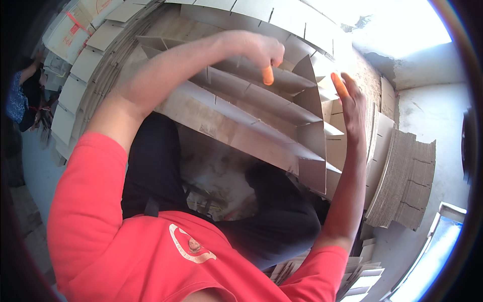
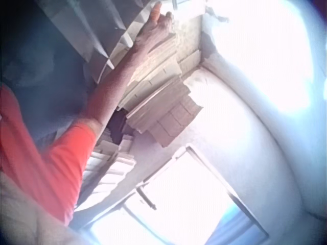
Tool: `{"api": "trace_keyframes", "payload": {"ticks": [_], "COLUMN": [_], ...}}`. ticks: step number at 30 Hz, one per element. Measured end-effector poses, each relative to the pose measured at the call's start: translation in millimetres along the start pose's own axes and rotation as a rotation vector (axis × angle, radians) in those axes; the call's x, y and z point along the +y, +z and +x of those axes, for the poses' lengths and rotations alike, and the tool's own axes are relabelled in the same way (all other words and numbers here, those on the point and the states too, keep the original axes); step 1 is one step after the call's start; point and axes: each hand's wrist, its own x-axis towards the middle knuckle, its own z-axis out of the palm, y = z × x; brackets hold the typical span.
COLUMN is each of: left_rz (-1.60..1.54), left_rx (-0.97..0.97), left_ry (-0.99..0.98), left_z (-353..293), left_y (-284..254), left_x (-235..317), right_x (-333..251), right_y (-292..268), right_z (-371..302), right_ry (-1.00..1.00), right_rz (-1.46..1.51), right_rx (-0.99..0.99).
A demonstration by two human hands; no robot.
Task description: The person sits on the floor and repeatedly assembles flat cardboard sheets into accordion-style dividers by folding them along pre-scored lines. They handle each unit individually, folding it into a zigzag shape and placing it aside.
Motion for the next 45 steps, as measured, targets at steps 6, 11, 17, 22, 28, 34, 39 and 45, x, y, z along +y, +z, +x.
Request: {"api": "trace_keyframes", "payload": {"ticks": [6,11,17,22,28,34,39,45], "left_rz": [0.022,0.023,-0.255,-0.28,-0.369,-0.277,-0.226,-0.338], "left_rx": [0.34,0.346,0.227,0.141,0.053,0.366,1.09,0.249], "left_ry": [0.038,-0.002,-0.021,0.073,-0.022,-0.156,0.079,-0.165], "left_z": [-13.7,-16.0,-3.6,-12.1,3.7,24.2,53.4,4.1], "left_y": [33.6,35.5,21.0,22.9,25.8,3.2,30.8,-11.1], "left_x": [34.7,27.3,10.0,8.8,6.8,-31.3,-86.1,-15.0], "right_x": [19.0,74.2,97.4,60.0,66.3,53.9,49.6,63.8], "right_y": [73.1,86.6,112.8,95.2,108.6,82.1,89.8,94.0], "right_z": [78.8,108.4,106.0,96.3,87.8,80.7,85.0,94.4], "right_ry": [0.136,0.214,0.109,0.099,0.125,0.244,0.102,0.241], "right_rz": [-0.293,0.107,0.008,0.368,-0.019,0.541,0.463,-0.222], "right_rx": [-0.481,-0.705,-0.55,-0.688,-0.56,-0.793,-0.816,-0.384]}}
